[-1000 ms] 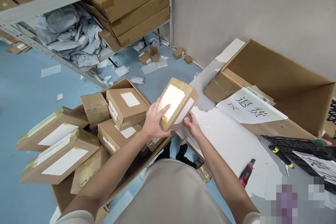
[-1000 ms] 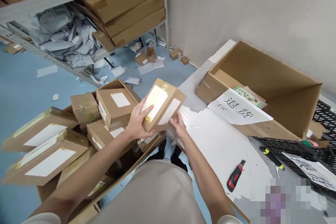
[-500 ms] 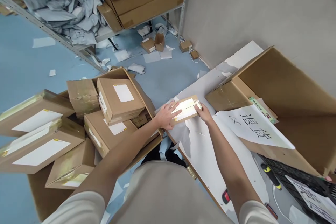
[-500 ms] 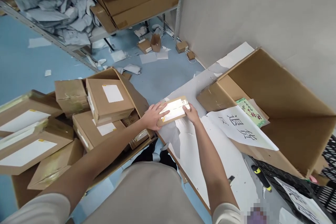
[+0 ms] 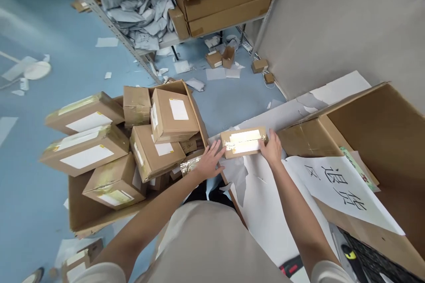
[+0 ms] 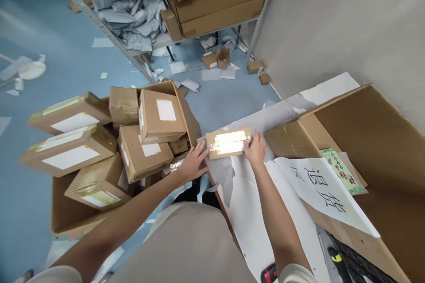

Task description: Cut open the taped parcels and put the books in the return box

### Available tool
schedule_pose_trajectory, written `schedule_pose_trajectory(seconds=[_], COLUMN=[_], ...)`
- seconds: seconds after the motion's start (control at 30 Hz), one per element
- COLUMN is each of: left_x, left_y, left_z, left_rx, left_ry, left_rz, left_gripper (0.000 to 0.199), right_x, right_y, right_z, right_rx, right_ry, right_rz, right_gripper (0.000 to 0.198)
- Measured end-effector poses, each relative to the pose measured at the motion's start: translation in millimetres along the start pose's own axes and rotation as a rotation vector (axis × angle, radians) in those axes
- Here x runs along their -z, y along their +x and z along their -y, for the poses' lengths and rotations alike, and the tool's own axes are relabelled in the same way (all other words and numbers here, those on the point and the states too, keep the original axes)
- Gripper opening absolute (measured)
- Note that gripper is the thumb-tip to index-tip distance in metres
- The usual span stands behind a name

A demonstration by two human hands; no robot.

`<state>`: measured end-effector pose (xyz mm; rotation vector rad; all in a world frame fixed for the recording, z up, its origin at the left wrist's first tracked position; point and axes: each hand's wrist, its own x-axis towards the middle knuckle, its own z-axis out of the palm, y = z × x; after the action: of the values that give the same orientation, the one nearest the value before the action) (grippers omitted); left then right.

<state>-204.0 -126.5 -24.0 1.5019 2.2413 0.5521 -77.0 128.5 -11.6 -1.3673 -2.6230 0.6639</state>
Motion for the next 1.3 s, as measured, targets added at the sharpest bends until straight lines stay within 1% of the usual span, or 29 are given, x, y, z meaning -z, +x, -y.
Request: schedule_pose_trajectory(seconds=[0.07, 0.1, 0.17, 0.23, 0.27, 0.3, 0.37, 0.47, 0.53, 0.6, 0.67, 0.73, 0.8, 0.87, 0.97, 1.03, 1.13, 1.23, 1.3], left_x=[1, 2, 9, 20, 27, 35, 53, 76, 85, 88, 87, 85, 82, 82, 82, 83, 83, 85, 89], left_y=[-19, -28, -44, -55, -59, -62, -63, -58, -52, -47, -43, -40, -39, -38, -36, -36, -38, -46, -55], left_z=[15, 25, 47, 70, 81, 92, 110, 132, 144, 154, 163, 169, 174, 176, 176, 172, 160, 138, 122], left_rx=[0.132, 0.233, 0.524, 0.843, 0.967, 1.051, 1.124, 1.153, 1.156, 1.169, 1.186, 1.203, 1.219, 1.221, 1.206, 1.184, 1.172, 1.144, 1.075], left_ry=[-0.211, -0.356, -0.742, -1.197, -1.408, -1.586, -1.824, -1.982, -2.014, -2.020, -2.022, -2.039, -2.067, -2.110, -2.184, -2.231, -2.259, -2.244, -2.201], left_rz=[-0.075, -0.121, -0.224, -0.332, -0.386, -0.434, -0.513, -0.593, -0.632, -0.663, -0.683, -0.697, -0.714, -0.732, -0.753, -0.775, -0.822, -0.864, -0.885], left_gripper=[0.068, 0.065, 0.061, 0.065, 0.070, 0.077, 0.090, 0.099, 0.096, 0.089, 0.081, 0.074, 0.066, 0.058, 0.049, 0.043, 0.039, 0.038, 0.035], right_x=[8, 12, 15, 11, 5, -3, -26, -67, -95, -122, -148, -174, -196, -213, -221, -215, -196, -169, -145], right_y=[-4, -6, -8, -7, -5, -2, 8, 31, 50, 68, 86, 101, 112, 118, 118, 113, 100, 83, 71], right_z=[20, 33, 67, 108, 130, 154, 202, 275, 321, 361, 393, 417, 431, 435, 430, 424, 417, 408, 397], right_rx=[0.070, 0.119, 0.256, 0.418, 0.491, 0.552, 0.634, 0.658, 0.613, 0.559, 0.528, 0.528, 0.530, 0.534, 0.562, 0.577, 0.572, 0.575, 0.582], right_ry=[-0.068, -0.080, -0.053, 0.026, 0.072, 0.118, 0.197, 0.270, 0.297, 0.301, 0.279, 0.272, 0.287, 0.286, 0.234, 0.208, 0.192, 0.222, 0.283], right_rz=[-0.096, -0.139, -0.169, -0.115, -0.065, -0.003, 0.138, 0.355, 0.471, 0.557, 0.608, 0.635, 0.657, 0.676, 0.673, 0.643, 0.577, 0.455, 0.358], right_gripper=[0.069, 0.068, 0.065, 0.061, 0.060, 0.059, 0.056, 0.055, 0.057, 0.062, 0.072, 0.084, 0.089, 0.087, 0.078, 0.071, 0.059, 0.043, 0.035])
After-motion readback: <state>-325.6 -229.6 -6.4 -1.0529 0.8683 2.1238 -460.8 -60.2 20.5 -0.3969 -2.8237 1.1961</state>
